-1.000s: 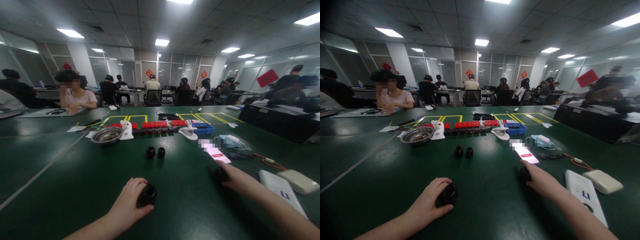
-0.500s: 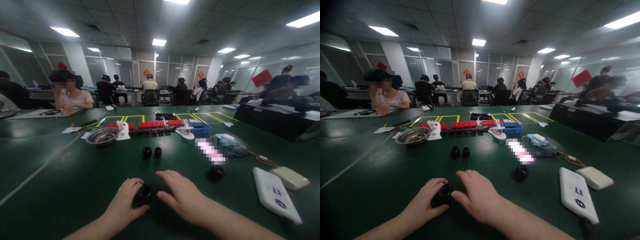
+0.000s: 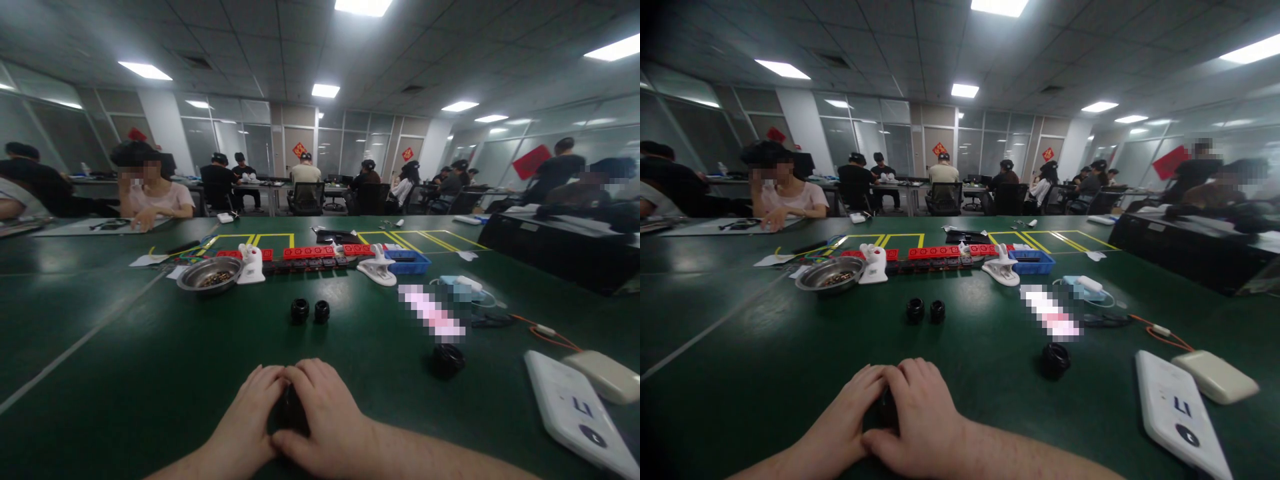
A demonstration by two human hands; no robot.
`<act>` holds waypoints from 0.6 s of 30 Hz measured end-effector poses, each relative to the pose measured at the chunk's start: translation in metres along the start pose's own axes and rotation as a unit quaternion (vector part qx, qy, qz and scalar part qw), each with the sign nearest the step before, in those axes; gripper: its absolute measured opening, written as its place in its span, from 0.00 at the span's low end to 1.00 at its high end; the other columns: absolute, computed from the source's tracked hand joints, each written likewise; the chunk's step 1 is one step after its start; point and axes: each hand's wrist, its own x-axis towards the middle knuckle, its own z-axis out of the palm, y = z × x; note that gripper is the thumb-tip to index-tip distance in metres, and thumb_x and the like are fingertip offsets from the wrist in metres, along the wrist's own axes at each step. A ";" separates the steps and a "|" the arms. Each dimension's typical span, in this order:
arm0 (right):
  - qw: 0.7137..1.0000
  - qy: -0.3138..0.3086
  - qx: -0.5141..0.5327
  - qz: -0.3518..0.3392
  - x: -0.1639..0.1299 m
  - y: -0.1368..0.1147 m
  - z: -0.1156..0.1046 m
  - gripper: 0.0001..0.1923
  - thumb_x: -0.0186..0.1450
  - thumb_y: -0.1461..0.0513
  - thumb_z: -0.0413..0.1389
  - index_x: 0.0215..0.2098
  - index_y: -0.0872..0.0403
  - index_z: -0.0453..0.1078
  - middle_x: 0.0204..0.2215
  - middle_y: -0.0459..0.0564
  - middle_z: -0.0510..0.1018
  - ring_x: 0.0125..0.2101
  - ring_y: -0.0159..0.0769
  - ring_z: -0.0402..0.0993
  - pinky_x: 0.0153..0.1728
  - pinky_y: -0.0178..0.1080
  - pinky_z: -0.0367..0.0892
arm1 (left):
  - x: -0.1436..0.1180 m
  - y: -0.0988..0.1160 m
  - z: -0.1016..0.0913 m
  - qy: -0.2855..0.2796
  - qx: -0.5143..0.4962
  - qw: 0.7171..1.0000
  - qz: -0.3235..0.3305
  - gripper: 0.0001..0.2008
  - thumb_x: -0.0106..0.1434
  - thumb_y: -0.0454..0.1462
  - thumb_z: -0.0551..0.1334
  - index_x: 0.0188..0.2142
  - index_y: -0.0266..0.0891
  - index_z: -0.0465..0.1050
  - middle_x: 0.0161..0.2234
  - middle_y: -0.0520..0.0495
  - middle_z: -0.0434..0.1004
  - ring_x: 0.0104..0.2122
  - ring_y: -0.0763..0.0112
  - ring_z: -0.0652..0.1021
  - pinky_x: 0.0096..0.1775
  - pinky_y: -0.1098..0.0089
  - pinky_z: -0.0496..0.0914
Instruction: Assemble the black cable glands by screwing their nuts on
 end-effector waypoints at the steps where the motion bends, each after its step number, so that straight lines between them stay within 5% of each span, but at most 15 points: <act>1: 1.000 0.011 0.001 0.005 0.000 0.000 0.001 0.29 0.49 0.52 0.57 0.46 0.53 0.58 0.38 0.50 0.64 0.38 0.41 0.60 0.41 0.43 0.58 | 0.000 0.001 -0.001 -0.004 -0.001 1.000 -0.001 0.23 0.44 0.33 0.59 0.43 0.42 0.65 0.48 0.44 0.65 0.49 0.59 0.64 0.54 0.54 0.49; 11: 0.993 0.017 0.090 -0.080 -0.002 0.009 0.004 0.22 0.48 0.66 0.48 0.43 0.55 0.58 0.38 0.50 0.67 0.38 0.39 0.62 0.41 0.42 0.58 | 0.000 -0.003 0.002 0.008 0.006 1.000 0.016 0.22 0.45 0.34 0.60 0.43 0.43 0.67 0.47 0.45 0.66 0.49 0.60 0.65 0.55 0.54 0.48; 18: 0.992 0.077 0.081 -0.055 -0.002 0.007 0.002 0.29 0.49 0.54 0.56 0.47 0.55 0.58 0.42 0.53 0.64 0.42 0.43 0.59 0.45 0.45 0.56 | -0.001 -0.005 0.001 -0.011 0.012 1.000 0.015 0.23 0.46 0.38 0.62 0.45 0.44 0.65 0.49 0.45 0.64 0.50 0.59 0.63 0.55 0.53 0.47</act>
